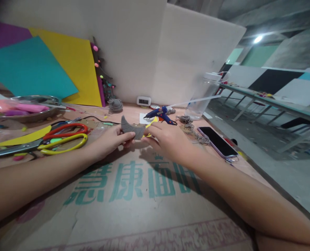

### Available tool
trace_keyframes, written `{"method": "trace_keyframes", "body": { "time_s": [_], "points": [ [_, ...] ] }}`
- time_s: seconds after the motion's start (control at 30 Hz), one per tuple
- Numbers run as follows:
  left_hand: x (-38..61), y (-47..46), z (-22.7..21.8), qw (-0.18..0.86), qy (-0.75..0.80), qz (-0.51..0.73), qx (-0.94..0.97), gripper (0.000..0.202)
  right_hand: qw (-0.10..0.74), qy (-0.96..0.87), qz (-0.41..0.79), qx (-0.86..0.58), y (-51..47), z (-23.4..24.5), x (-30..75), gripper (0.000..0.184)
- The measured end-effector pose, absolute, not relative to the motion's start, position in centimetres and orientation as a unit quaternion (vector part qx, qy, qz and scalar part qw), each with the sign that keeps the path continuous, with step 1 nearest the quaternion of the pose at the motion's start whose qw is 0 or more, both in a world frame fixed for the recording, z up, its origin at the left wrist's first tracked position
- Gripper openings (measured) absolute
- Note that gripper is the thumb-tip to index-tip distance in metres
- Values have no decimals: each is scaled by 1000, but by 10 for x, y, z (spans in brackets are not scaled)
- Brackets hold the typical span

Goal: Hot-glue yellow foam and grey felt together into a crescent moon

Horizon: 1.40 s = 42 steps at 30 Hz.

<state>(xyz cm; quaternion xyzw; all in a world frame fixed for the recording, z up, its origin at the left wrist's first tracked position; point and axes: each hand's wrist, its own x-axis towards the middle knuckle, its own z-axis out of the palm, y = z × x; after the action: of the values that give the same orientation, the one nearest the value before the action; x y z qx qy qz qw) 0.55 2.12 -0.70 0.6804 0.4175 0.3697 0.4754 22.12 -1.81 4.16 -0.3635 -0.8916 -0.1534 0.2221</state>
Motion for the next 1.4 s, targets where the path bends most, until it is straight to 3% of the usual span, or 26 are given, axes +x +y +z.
{"method": "trace_keyframes", "body": {
  "time_s": [0.13,0.33,0.47,0.63,0.83,0.93,1.17,1.4],
  "points": [
    [5,25,-10,518,399,416,632,25,223,-881,-18,-417,-22,45,219,33],
    [5,23,-11,530,385,416,632,27,373,-757,165,-510,5,28,226,37],
    [4,21,-12,524,376,375,665,26,388,-712,319,-492,7,20,223,34],
    [7,20,-13,463,376,423,682,45,421,-720,276,-477,-1,21,220,29],
    [3,18,-8,73,359,479,798,44,418,-726,284,-466,0,16,222,27],
    [1,19,-7,-16,327,456,828,40,414,-736,264,-466,1,13,223,26],
    [5,15,-6,53,348,332,875,25,401,-763,228,-453,-5,13,217,23],
    [3,11,-2,188,419,360,813,30,366,-777,144,-491,-5,13,220,28]
  ]
}}
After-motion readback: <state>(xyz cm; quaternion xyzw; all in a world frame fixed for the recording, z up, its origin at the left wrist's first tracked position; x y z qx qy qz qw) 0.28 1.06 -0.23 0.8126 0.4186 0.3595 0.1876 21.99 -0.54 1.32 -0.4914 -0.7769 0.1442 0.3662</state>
